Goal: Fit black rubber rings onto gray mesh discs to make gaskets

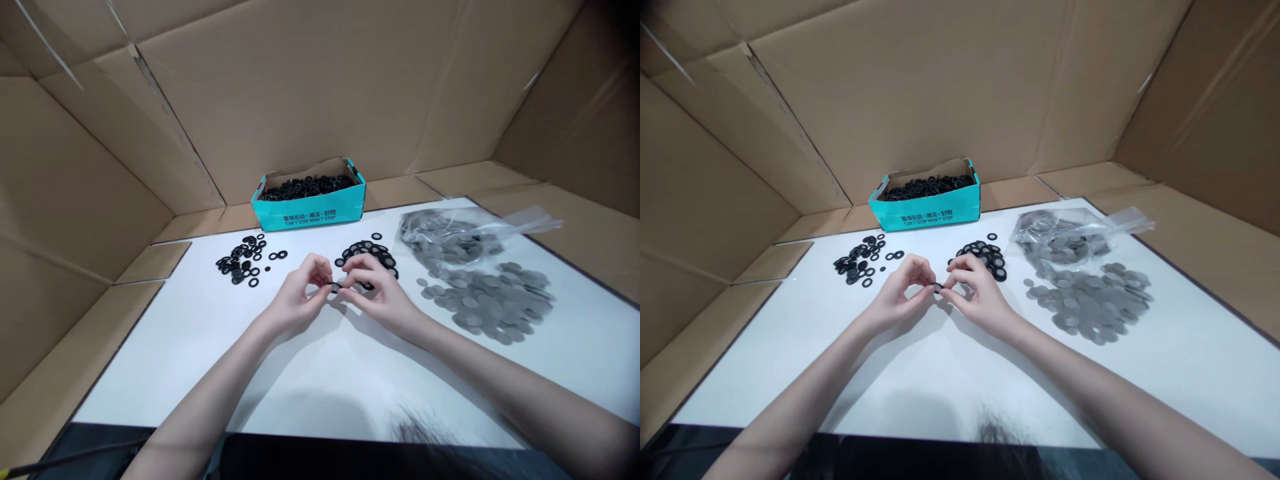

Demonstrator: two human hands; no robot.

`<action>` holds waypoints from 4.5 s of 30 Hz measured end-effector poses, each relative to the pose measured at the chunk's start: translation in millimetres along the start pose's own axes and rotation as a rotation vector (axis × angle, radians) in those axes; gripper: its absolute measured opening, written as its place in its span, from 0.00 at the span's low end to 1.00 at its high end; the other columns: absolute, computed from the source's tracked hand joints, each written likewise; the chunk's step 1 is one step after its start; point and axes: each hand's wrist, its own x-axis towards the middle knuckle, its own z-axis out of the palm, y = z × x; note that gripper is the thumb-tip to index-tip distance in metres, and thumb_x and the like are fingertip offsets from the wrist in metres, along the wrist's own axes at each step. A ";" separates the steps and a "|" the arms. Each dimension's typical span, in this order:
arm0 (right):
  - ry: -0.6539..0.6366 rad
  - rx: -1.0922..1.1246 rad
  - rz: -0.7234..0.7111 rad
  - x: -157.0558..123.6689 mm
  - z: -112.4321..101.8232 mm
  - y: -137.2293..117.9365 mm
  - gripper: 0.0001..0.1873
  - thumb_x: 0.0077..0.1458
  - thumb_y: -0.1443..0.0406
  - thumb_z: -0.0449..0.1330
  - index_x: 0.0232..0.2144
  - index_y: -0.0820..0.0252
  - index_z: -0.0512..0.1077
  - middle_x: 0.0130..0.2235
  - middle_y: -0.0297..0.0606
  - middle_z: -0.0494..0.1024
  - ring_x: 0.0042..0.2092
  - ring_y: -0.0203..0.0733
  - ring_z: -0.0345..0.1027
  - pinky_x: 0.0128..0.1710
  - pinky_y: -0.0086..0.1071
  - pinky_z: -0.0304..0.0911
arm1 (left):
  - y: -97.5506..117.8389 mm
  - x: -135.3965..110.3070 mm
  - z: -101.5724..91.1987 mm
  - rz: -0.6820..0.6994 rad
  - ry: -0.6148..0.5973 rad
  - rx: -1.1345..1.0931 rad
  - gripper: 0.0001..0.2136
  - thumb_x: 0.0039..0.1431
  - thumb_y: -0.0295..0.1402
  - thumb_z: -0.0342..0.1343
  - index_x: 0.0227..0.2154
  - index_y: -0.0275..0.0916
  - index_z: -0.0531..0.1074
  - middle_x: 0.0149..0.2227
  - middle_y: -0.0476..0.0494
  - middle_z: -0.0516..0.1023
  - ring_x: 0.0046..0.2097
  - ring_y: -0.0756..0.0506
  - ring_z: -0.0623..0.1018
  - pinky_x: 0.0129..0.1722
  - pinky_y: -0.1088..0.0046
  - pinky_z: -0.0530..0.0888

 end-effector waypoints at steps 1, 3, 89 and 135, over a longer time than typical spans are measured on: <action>-0.004 0.000 0.002 -0.1 -0.5 -1.4 0.06 0.55 0.66 0.63 0.26 0.58 0.73 0.42 0.43 0.70 0.49 0.49 0.67 0.52 0.45 0.62 | -0.2 0.2 -0.6 0.011 -0.001 0.021 0.07 0.60 0.24 0.53 0.38 0.40 0.63 0.38 0.47 0.69 0.38 0.50 0.72 0.41 0.73 0.71; -0.010 0.000 0.006 -0.2 -1.5 -3.4 0.06 0.55 0.66 0.63 0.25 0.58 0.73 0.42 0.42 0.69 0.49 0.48 0.67 0.52 0.44 0.62 | -0.4 0.6 -1.5 0.025 -0.008 0.052 0.07 0.59 0.24 0.52 0.39 0.40 0.63 0.38 0.47 0.69 0.38 0.50 0.72 0.41 0.72 0.71; 0.039 -0.145 -0.101 -3.6 -1.6 -1.7 0.06 0.56 0.67 0.62 0.27 0.58 0.73 0.40 0.42 0.73 0.44 0.48 0.66 0.46 0.47 0.62 | 3.6 -2.1 3.8 0.057 -0.033 0.121 0.08 0.59 0.23 0.52 0.39 0.40 0.65 0.36 0.49 0.73 0.37 0.51 0.73 0.38 0.75 0.73; -0.025 -0.194 -0.078 -3.1 -3.7 -4.7 0.03 0.56 0.66 0.62 0.30 0.55 0.77 0.41 0.42 0.74 0.45 0.49 0.65 0.47 0.49 0.62 | 9.4 -2.9 1.7 -0.056 -0.125 0.118 0.09 0.57 0.22 0.52 0.38 0.40 0.64 0.36 0.49 0.72 0.34 0.52 0.71 0.35 0.75 0.70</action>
